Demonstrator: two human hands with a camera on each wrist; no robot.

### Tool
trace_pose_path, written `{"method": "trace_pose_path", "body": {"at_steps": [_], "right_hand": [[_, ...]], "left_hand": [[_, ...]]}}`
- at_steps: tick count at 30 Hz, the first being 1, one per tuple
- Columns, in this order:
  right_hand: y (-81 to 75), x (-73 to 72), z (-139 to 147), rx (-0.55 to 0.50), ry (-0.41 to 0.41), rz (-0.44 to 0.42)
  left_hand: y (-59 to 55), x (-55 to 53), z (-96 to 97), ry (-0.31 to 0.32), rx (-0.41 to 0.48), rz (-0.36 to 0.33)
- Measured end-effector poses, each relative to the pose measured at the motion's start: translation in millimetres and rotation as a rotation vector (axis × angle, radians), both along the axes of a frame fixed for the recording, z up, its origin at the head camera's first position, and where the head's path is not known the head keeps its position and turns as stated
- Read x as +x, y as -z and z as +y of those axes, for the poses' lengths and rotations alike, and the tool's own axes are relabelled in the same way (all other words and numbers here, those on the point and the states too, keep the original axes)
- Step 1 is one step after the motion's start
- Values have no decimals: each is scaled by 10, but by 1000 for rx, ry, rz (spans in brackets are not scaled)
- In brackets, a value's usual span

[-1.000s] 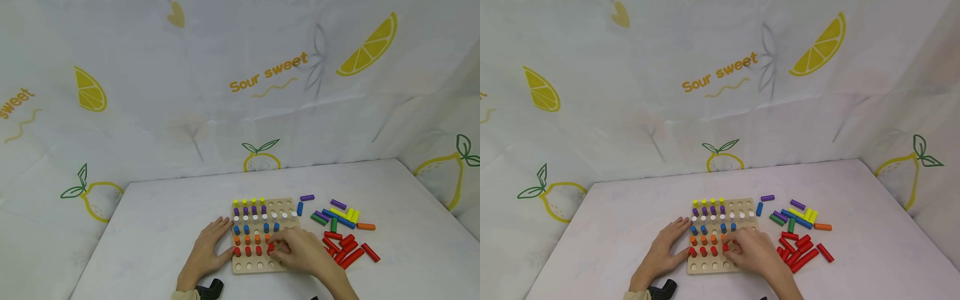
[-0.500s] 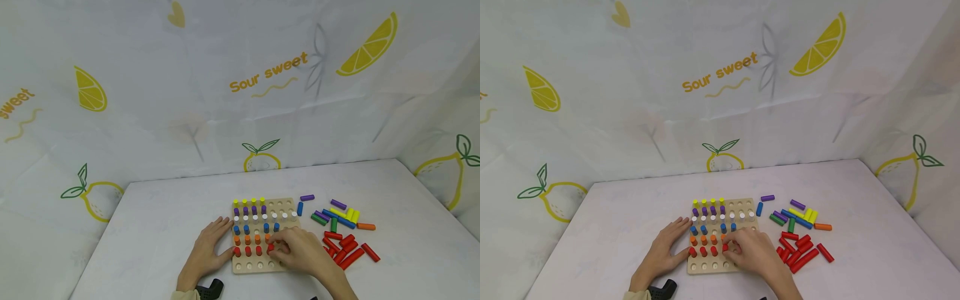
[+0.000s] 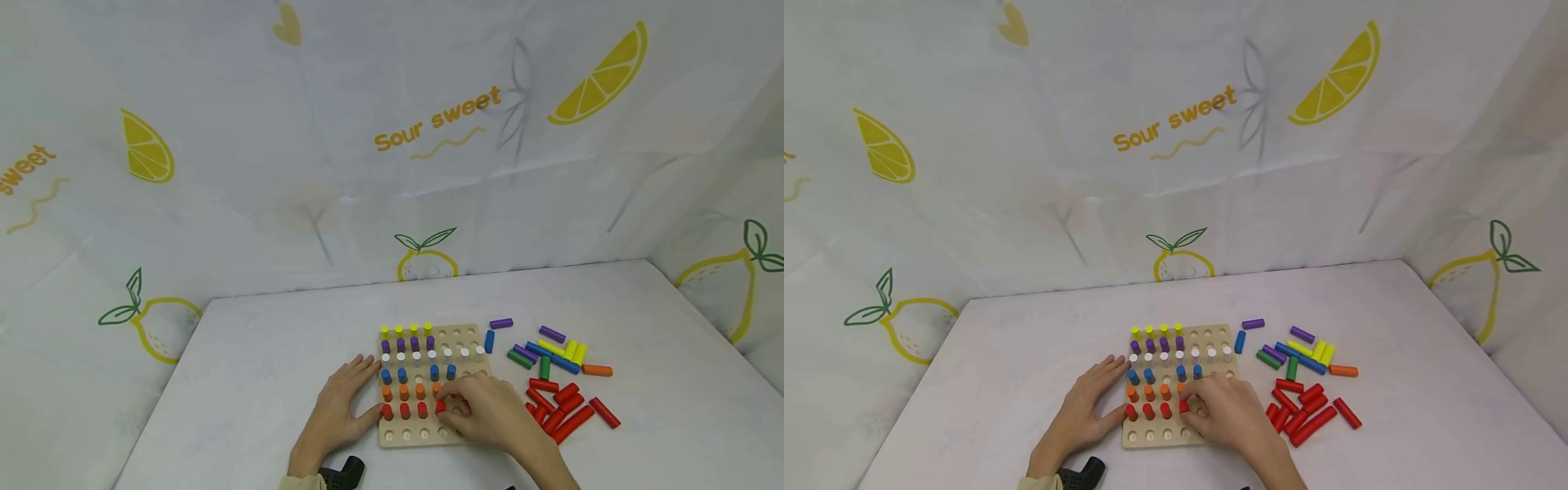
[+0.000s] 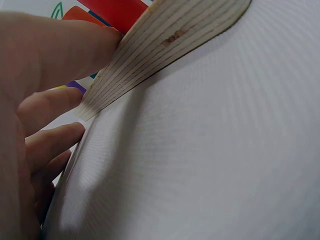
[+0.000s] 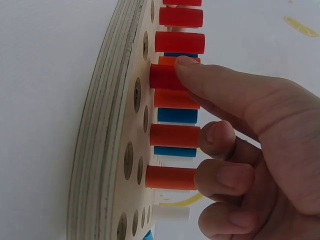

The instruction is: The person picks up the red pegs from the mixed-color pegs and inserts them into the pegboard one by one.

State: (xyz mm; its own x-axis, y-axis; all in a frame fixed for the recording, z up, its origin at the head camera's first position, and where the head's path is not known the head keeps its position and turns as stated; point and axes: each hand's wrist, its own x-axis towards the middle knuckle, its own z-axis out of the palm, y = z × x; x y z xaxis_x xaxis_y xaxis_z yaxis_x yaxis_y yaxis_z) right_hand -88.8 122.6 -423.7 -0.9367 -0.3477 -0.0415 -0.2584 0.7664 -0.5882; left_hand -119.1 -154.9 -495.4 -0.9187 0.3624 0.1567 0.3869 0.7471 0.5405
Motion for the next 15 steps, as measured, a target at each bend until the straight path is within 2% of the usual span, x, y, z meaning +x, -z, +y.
{"method": "trace_pose_path", "body": {"at_steps": [9, 15], "right_hand": [[-22, 7, 18, -6, -6, -12], [-129, 6, 156, -8, 44, 2]], "left_hand": [[13, 3, -11, 2, -2, 24], [8, 2, -13, 1, -7, 22]]}}
